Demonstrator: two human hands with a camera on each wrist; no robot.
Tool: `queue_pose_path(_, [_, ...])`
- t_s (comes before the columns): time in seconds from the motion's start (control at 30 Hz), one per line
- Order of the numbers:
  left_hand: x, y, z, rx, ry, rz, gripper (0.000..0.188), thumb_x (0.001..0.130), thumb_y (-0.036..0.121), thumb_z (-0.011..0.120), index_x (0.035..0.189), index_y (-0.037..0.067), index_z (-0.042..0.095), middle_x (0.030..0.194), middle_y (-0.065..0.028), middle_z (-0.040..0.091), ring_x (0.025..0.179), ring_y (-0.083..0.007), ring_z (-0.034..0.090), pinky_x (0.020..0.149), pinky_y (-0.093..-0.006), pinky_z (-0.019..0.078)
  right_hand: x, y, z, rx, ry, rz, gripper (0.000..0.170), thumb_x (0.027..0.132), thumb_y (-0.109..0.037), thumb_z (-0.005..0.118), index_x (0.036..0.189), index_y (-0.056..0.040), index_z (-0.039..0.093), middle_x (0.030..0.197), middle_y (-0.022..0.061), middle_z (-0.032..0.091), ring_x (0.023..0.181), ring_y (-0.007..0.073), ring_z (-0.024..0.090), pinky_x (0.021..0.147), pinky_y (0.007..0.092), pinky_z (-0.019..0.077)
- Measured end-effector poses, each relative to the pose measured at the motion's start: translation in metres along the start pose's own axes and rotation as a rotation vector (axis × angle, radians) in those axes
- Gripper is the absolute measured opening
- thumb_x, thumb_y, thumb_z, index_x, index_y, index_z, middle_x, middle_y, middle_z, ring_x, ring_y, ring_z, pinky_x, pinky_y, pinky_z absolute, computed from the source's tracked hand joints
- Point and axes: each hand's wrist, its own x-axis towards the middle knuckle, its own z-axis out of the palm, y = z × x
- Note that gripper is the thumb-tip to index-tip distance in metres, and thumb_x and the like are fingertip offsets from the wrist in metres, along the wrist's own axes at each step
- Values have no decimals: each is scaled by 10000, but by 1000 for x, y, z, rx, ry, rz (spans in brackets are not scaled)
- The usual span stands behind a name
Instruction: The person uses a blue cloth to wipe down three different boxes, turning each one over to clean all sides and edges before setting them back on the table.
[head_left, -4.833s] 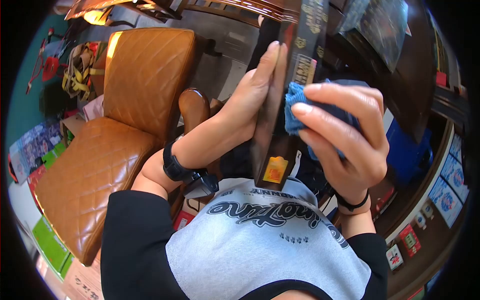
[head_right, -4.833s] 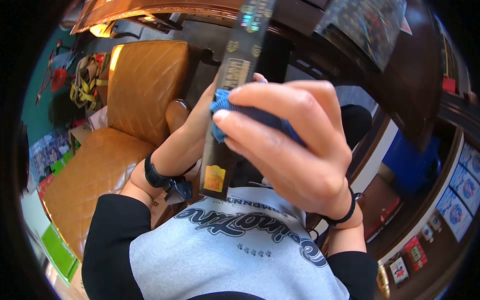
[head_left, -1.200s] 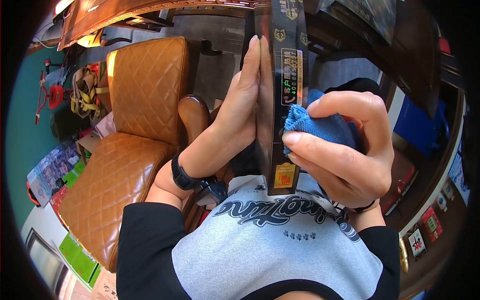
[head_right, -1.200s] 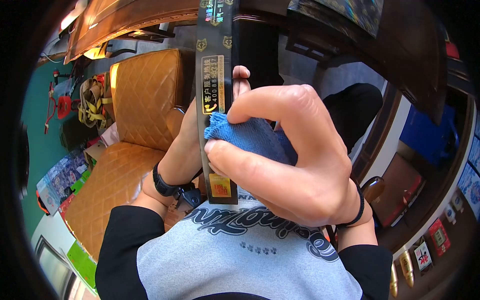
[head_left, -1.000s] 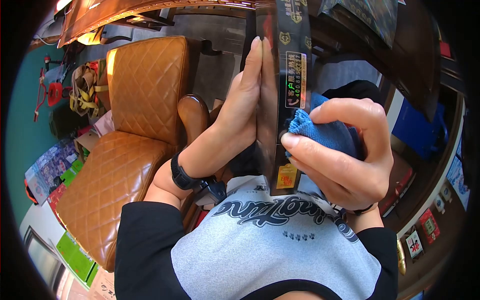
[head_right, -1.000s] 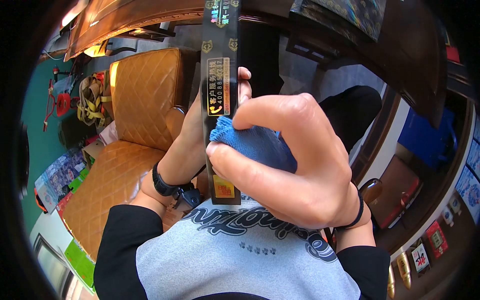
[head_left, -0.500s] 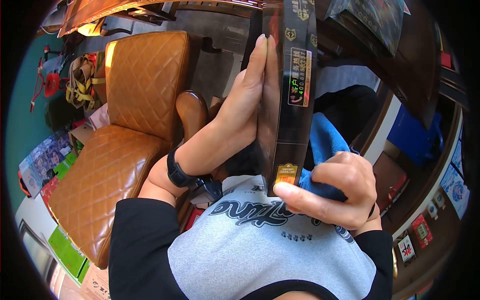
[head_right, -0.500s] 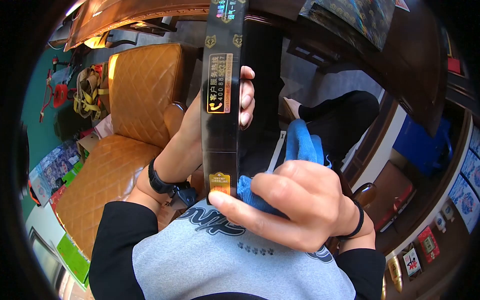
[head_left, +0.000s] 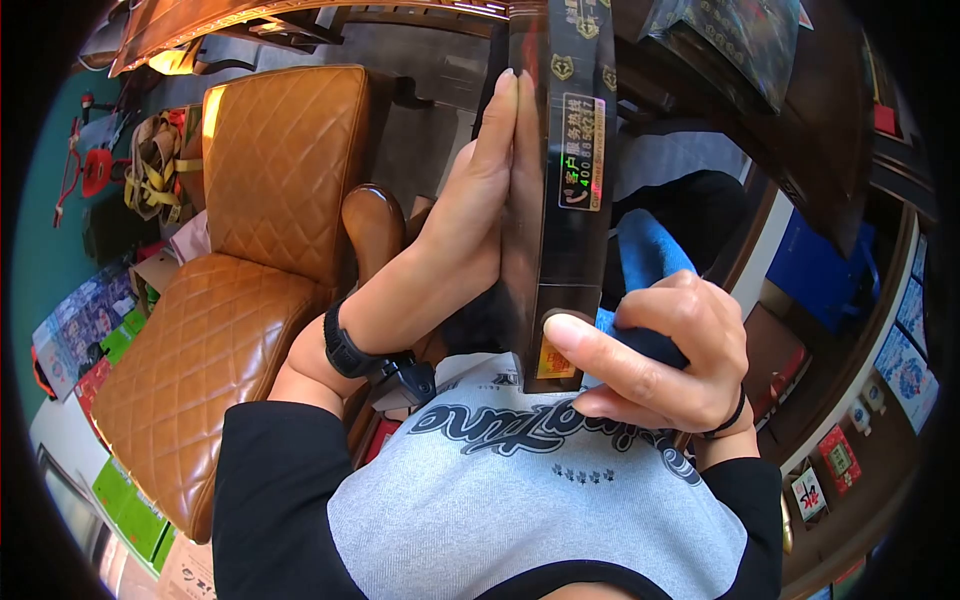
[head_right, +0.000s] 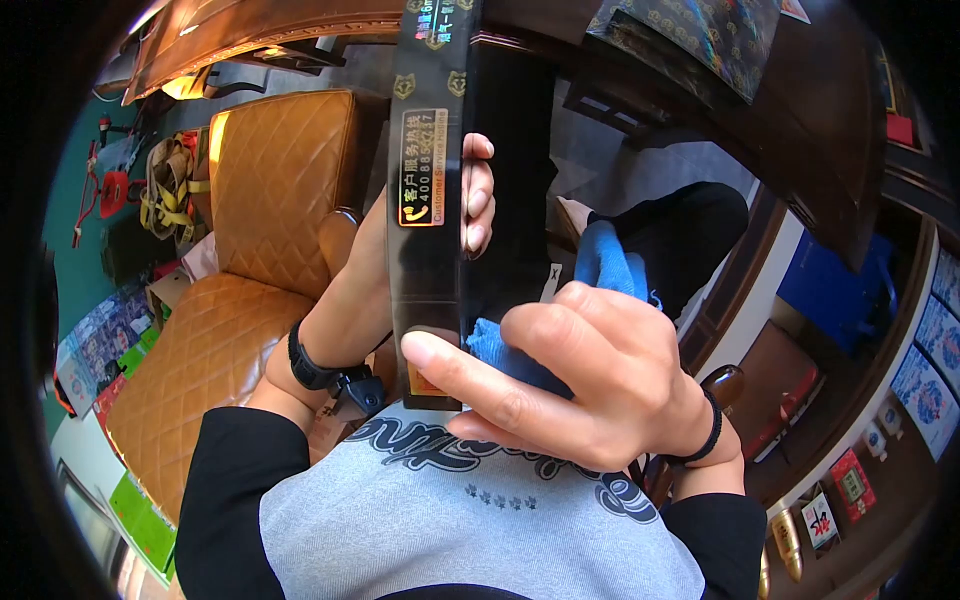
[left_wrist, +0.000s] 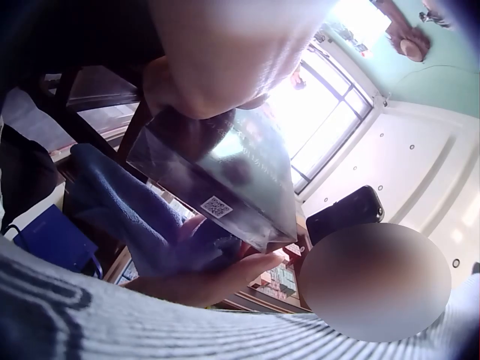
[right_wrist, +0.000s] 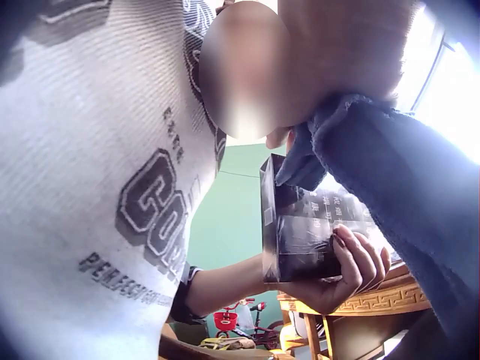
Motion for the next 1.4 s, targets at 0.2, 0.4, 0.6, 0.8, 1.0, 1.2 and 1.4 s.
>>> queue_pose_path(0.2, [0, -2, -2, -117, -74, 21, 559, 1003, 471, 546, 1289, -4, 472, 896, -82, 608, 694, -177, 643, 613, -272, 525, 0, 2, -10, 217, -11, -130, 257, 865, -360, 755, 1038, -174, 797, 820, 12, 524, 555, 104, 484, 481, 256, 379])
queue_pose_path(0.4, [2, -3, -2, -115, -55, 18, 541, 1014, 476, 519, 1284, 8, 480, 879, -84, 602, 685, -186, 631, 611, -282, 516, 17, -7, -26, 277, 362, 78, 409, 941, -449, 596, 1179, -117, 628, 902, 49, 502, 710, 160, 438, 557, 280, 385])
queue_pose_path(0.6, [-3, 6, 15, -2, 75, -13, 581, 1032, 553, 435, 1261, 22, 497, 843, -79, 591, 658, -184, 601, 598, -286, 498, 31, -1, 5, 188, 76, -204, 379, 659, -145, 833, 1023, -85, 745, 963, 50, 640, 786, 183, 579, 629, 253, 460])
queue_pose_path(0.8, [-3, 8, 17, 14, 93, -34, 591, 1034, 592, 403, 1185, 41, 557, 827, -66, 619, 654, -155, 615, 603, -265, 527, 36, 0, -7, 192, 104, 24, 316, 646, -56, 803, 957, -92, 764, 914, 56, 619, 785, 210, 599, 653, 301, 484])
queue_pose_path(1.0, [-3, 4, 19, -16, 167, -7, 580, 1000, 600, 484, 1116, 46, 608, 805, -49, 638, 650, -132, 625, 578, -253, 532, 35, -2, -7, 210, 34, 1, 337, 663, -48, 822, 987, -136, 785, 874, 27, 621, 753, 178, 590, 645, 288, 454])
queue_pose_path(1.2, [2, 10, 26, 12, 264, -19, 577, 1016, 585, 462, 1155, 37, 583, 759, -48, 617, 611, -133, 600, 549, -257, 509, 42, 9, -8, 205, 90, 102, 337, 650, -9, 827, 962, -124, 773, 878, 38, 610, 739, 192, 588, 613, 295, 462])
queue_pose_path(1.4, [0, 6, 14, 84, 131, 22, 629, 1032, 615, 380, 1170, 32, 572, 847, -57, 623, 703, -137, 602, 643, -255, 502, 32, -7, 7, 251, 19, -76, 321, 662, -49, 813, 975, -111, 778, 889, 41, 625, 730, 179, 582, 641, 285, 468])
